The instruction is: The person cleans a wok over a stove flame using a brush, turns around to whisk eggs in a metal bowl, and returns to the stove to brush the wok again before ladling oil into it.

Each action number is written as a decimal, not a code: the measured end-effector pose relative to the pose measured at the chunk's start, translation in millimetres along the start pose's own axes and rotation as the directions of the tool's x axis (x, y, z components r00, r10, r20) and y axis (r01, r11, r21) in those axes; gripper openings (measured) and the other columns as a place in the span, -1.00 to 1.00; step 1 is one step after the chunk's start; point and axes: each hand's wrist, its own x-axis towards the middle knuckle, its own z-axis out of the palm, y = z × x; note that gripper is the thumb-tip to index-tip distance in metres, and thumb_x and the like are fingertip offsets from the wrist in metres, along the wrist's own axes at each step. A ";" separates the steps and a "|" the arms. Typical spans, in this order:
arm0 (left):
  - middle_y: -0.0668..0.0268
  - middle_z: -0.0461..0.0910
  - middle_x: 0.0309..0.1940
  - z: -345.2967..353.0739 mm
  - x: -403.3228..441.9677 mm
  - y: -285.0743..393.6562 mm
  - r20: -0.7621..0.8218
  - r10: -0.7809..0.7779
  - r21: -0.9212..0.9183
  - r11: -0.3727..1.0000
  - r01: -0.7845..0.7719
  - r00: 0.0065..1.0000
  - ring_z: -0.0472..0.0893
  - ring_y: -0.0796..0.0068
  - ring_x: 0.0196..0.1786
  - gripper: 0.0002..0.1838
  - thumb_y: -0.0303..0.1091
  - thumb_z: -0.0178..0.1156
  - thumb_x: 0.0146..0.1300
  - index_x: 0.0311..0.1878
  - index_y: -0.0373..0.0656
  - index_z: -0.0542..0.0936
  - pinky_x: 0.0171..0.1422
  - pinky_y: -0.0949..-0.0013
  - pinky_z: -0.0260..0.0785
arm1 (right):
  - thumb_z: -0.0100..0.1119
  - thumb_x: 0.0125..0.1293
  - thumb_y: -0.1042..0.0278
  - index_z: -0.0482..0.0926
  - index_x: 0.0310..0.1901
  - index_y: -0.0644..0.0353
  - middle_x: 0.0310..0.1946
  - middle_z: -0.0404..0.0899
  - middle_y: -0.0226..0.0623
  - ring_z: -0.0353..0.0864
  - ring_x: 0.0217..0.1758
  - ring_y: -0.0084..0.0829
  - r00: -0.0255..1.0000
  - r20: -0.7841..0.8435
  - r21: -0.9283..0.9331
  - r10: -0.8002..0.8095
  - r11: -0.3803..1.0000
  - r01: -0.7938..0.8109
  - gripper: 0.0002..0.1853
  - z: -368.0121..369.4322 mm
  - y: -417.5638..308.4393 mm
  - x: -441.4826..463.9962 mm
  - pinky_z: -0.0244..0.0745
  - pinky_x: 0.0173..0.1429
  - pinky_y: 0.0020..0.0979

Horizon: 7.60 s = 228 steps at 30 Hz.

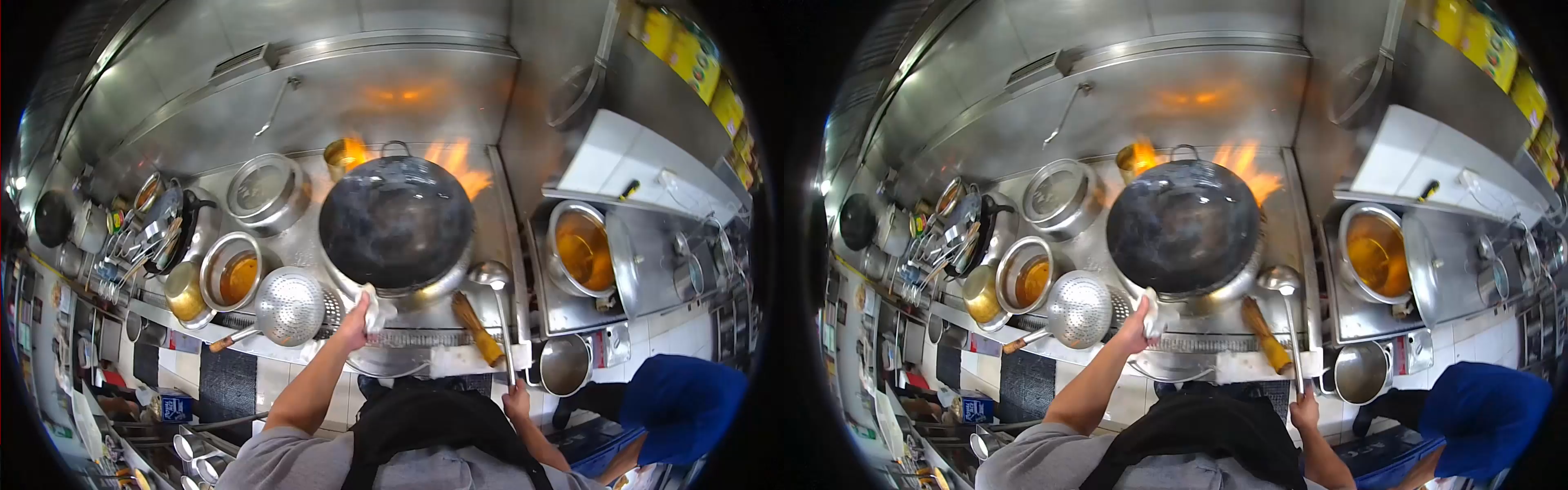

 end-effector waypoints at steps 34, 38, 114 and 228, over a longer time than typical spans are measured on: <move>0.23 0.59 -0.01 -303.2 -196.4 24.9 -0.295 0.375 0.332 0.903 -0.274 0.879 0.52 0.44 0.01 -0.34 0.14 -0.04 0.51 0.25 -0.37 0.46 0.13 0.31 0.40 | 0.06 0.27 0.56 0.28 -0.28 0.36 -0.54 0.36 -0.40 0.47 -0.56 -0.57 0.192 0.620 0.411 -0.761 0.107 -0.905 -0.86 268.3 -804.4 34.2 0.47 -0.46 -0.55; 0.19 0.61 0.02 -280.9 -171.9 28.0 -0.219 0.393 0.360 0.883 -0.301 0.893 0.53 0.41 0.05 -0.33 0.15 -0.09 0.52 0.26 -0.36 0.47 0.17 0.29 0.39 | 0.05 0.29 0.56 0.29 -0.27 0.38 -0.54 0.35 -0.42 0.46 -0.57 -0.60 0.157 0.569 0.366 -0.807 0.078 -0.927 -0.87 187.2 -768.1 21.6 0.46 -0.47 -0.59; 0.23 0.59 -0.12 -161.3 -95.2 0.7 -0.188 0.297 0.094 0.954 -0.284 0.936 0.61 0.40 -0.19 -0.28 0.29 -0.18 0.50 0.19 -0.29 0.46 -0.09 0.28 0.50 | 0.10 0.34 0.57 0.33 -0.20 0.17 -0.41 0.47 -0.28 0.47 -0.50 -0.62 0.607 0.542 0.838 -0.581 0.311 -0.449 -0.86 -55.3 -582.3 10.7 0.44 -0.48 -0.56; -0.32 0.61 -0.15 -64.0 20.3 143.6 -0.390 0.583 0.719 0.677 -0.159 0.713 0.60 -0.36 -0.02 -0.31 -0.22 0.26 0.01 0.15 -0.41 0.27 0.14 -0.07 0.43 | 0.07 0.34 -0.21 0.36 0.40 -0.32 -0.10 0.70 -0.10 0.71 -0.04 -0.07 0.705 0.365 -0.600 -0.608 0.426 0.678 -0.39 2.2 -528.0 205.4 0.59 0.00 -0.02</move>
